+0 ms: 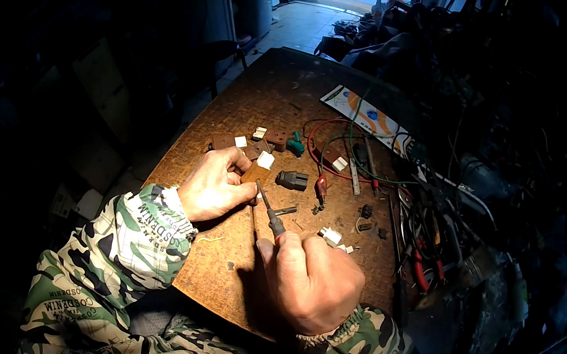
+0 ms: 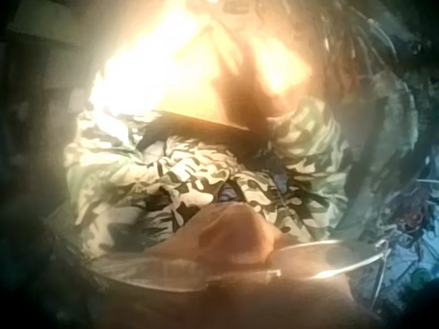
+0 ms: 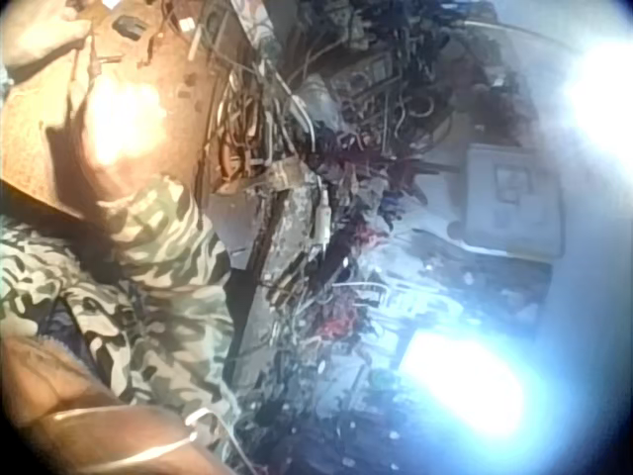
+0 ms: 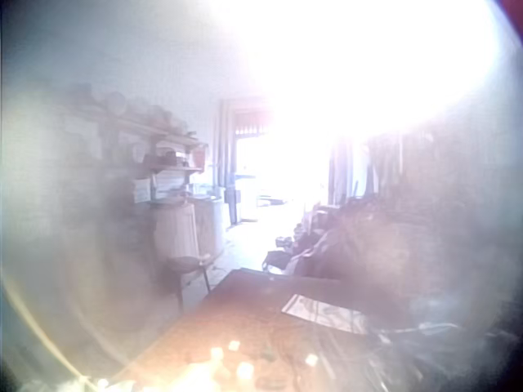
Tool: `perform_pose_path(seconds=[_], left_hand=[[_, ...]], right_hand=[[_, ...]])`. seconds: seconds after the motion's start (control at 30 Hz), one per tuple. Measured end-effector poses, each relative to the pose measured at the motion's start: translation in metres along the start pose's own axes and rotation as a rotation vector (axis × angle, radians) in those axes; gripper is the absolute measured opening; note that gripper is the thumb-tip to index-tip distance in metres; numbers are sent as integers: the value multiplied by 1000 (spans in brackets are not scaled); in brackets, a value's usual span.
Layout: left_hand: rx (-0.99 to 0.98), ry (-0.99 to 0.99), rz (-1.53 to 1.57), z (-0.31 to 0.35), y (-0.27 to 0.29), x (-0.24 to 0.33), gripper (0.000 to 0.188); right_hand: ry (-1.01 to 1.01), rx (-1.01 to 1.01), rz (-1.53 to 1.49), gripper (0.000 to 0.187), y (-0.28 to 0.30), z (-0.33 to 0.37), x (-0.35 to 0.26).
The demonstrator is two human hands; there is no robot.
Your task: The person assembles small electrical connectors by inserting white plastic pieces into brown housings and using a screwdriver to secure internal components. The person handles multiple connectors one at a time, aligning parts and tightening screws on a cluttered workbench.
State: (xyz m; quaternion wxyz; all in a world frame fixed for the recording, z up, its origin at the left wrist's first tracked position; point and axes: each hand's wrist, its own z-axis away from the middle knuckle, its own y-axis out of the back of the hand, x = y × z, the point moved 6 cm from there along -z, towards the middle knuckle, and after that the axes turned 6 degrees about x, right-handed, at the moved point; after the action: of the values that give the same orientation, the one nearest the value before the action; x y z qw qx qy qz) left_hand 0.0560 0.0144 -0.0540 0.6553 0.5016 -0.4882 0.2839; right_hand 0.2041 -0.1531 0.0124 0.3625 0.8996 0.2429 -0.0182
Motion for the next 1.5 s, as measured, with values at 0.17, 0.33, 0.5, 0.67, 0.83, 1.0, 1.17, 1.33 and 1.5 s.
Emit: perform_pose_path(seconds=[0.17, 0.33, 0.5, 0.67, 0.83, 1.0, 1.17, 1.33, 1.5], left_hand=[[3, 14, 0, -1, -3, 2, 28], [3, -10, -67, 0, -1, 2, 29], [8, -21, -57, -1, -2, 3, 29], [4, -19, -55, 2, 3, 5, 30], [-39, 15, 63, -2, -3, -1, 31], [-56, 10, 80, -1, -3, 0, 31], [-52, 14, 37, -4, -5, -4, 30], [-36, -3, 36, -1, -3, -2, 28], [-23, 6, 28, 1, 0, -1, 28]], right_hand=[[66, 212, -126, 28, -2, -4, 1], [17, 133, 4, 21, 2, -2, 2], [85, 250, -104, 24, -4, -2, 4], [-40, 100, -54, 27, 6, -5, 3], [-109, 185, -273, 30, -2, -2, 13], [-159, 60, -79, 25, 4, 0, 17], [-80, 247, -156, 28, 3, -9, 14], [-95, 117, -132, 31, 8, -9, 11], [-43, 155, -172, 29, 1, -2, 11]])
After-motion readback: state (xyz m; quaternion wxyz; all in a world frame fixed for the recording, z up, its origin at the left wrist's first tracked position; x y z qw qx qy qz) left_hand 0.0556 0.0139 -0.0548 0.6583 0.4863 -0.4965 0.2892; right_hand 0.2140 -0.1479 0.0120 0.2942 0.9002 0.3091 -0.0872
